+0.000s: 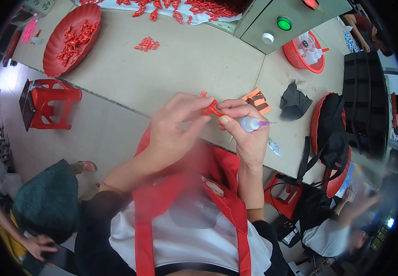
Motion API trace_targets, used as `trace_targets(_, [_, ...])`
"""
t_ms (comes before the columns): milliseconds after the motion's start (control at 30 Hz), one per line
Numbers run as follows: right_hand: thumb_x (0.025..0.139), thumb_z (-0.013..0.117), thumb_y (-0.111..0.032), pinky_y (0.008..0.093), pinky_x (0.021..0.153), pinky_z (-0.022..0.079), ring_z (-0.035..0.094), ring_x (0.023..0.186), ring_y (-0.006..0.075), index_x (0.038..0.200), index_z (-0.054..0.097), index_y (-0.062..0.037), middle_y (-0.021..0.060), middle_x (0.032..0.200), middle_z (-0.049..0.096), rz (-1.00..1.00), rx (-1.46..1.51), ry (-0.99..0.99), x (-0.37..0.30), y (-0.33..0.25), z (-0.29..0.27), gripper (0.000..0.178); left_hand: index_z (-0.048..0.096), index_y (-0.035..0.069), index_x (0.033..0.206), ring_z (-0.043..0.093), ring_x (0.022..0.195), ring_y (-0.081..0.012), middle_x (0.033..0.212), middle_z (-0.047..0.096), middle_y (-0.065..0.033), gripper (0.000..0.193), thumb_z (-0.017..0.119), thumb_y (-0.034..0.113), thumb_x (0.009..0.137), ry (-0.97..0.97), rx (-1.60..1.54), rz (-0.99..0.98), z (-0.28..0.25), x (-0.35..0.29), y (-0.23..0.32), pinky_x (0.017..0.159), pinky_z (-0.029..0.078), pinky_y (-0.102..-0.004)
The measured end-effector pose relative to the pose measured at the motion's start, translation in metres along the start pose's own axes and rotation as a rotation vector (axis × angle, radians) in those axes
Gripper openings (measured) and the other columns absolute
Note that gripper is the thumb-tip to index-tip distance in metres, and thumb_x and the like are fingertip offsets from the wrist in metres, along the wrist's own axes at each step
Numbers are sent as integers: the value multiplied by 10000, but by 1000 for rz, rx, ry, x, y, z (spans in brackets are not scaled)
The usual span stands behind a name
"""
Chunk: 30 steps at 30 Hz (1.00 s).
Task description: The person assembles plastic figurines by applying glue onto figurine components using a squeeze bottle, attaching arm pieces to torsos by hand, and wiping the joints with a cloth.
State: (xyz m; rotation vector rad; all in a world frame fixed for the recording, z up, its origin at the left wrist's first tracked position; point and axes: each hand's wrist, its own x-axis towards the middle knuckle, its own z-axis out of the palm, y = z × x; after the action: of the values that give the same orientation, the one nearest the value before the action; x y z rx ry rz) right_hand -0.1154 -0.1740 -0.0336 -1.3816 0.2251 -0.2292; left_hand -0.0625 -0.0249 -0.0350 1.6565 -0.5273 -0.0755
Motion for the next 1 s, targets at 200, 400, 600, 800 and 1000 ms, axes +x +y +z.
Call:
trace_targets(200, [730, 652, 46, 227, 603, 514, 588, 698, 130, 806, 589, 24, 146, 934, 597, 37, 68, 16, 2, 4, 0, 101, 608, 56, 1030, 626, 828, -208, 951, 577, -105, 292, 611, -23, 749, -2, 26, -29, 2, -1, -2, 708, 530, -276])
trace_targets(400, [723, 654, 54, 235, 588, 510, 588, 697, 134, 800, 587, 23, 150, 945, 594, 100, 104, 1, 3, 4, -3, 106, 585, 7, 1057, 603, 905, -189, 1002, 548, -111, 312, 575, -100, 764, -84, 33, -75, 0, -1, -2, 776, 546, -286])
trace_targets(600, [693, 657, 76, 248, 698, 451, 553, 817, 116, 777, 622, 4, 66, 929, 579, 125, 142, -60, 1, 1, 2, 115, 560, -11, 1104, 579, 954, -189, 1065, 518, -118, 351, 543, -109, 767, -131, -56, -142, 0, -4, 0, 827, 515, -286])
trace_targets(800, [664, 689, 65, 243, 692, 436, 537, 786, 109, 744, 629, -10, 38, 884, 547, 141, 60, -34, 1, 1, 2, 124, 599, 51, 1062, 618, 889, -202, 1024, 571, -105, 335, 624, 10, 731, -63, -19, -119, -4, -6, 1, 752, 498, -276])
trace_targets(1000, [654, 698, 62, 239, 668, 427, 532, 760, 109, 739, 629, -13, 32, 862, 550, 89, -4, -95, 2, 2, 1, 133, 597, 54, 1060, 621, 888, -194, 1032, 560, -99, 338, 631, 11, 727, -73, -81, -122, -5, -6, -2, 748, 498, -269])
